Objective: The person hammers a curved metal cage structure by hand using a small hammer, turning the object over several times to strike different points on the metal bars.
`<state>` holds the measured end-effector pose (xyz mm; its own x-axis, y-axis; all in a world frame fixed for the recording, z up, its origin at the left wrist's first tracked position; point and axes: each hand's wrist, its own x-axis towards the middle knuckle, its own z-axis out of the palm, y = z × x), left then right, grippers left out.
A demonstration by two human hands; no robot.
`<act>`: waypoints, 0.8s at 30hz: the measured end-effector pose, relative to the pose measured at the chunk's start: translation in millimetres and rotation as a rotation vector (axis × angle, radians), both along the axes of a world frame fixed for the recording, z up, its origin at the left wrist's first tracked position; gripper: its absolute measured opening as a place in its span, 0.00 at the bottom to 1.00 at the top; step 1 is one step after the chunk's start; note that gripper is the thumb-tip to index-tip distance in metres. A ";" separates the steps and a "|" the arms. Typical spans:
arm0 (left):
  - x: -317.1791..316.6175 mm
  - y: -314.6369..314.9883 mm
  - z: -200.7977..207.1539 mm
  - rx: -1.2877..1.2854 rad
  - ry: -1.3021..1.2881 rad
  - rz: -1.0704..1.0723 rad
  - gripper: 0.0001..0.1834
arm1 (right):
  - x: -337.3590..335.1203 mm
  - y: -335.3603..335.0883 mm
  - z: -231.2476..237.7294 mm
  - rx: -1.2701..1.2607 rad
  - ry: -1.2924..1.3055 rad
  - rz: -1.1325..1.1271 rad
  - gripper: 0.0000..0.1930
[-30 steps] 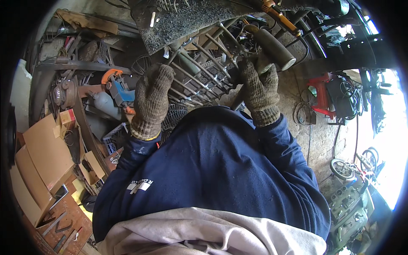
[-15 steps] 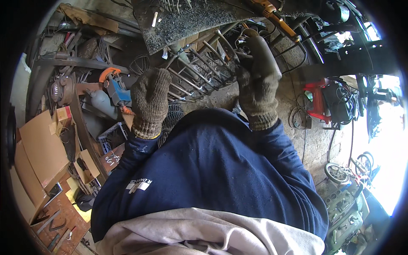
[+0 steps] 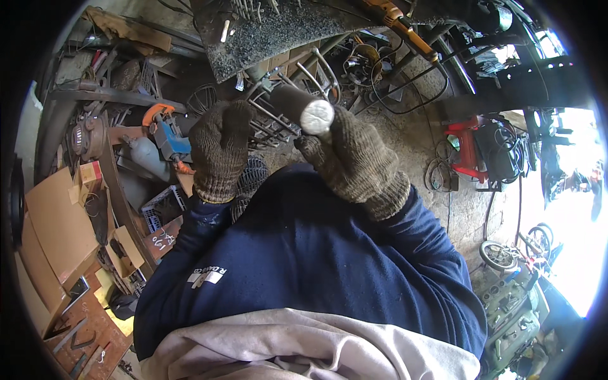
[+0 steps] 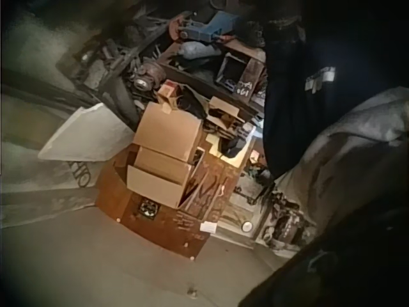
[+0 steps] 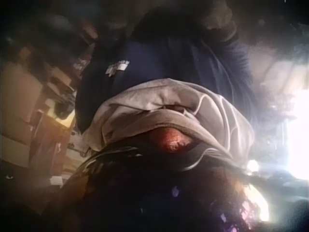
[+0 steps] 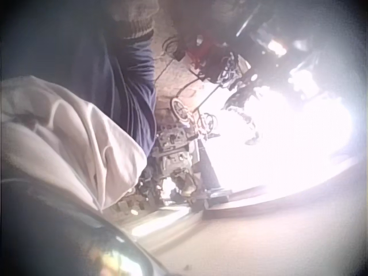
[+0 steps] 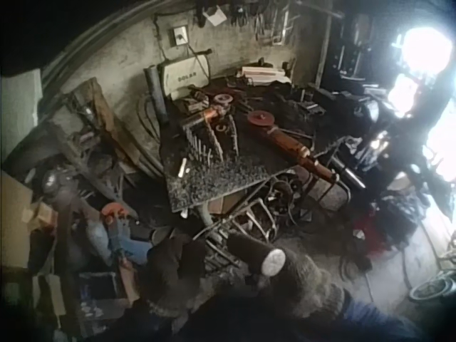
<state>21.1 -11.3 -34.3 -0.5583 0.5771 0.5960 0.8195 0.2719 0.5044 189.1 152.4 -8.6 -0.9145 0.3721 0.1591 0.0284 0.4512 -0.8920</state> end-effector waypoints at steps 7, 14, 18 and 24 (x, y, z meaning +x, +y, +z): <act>-1.4 -1.1 -0.5 0.061 -0.092 -0.069 0.10 | 12.1 -12.3 18.5 -0.158 0.081 0.006 0.20; 1.5 -11.1 -2.0 -0.054 -0.380 0.002 0.10 | -0.4 -10.3 27.1 -0.200 -0.077 -0.005 0.21; -9.4 -8.8 -3.7 -0.074 0.038 0.020 0.07 | -0.1 -9.1 19.9 -0.123 -0.172 -0.018 0.24; -11.9 -21.8 -13.7 -0.159 0.044 -0.019 0.09 | -2.6 -10.3 -2.8 -0.533 0.053 -0.068 0.24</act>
<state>9.2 -33.2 -48.0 -0.5218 0.6761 0.5202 0.8456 0.3297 0.4198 186.5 142.1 -11.4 -0.8814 0.4718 -0.0229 -0.0091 -0.0654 -0.9978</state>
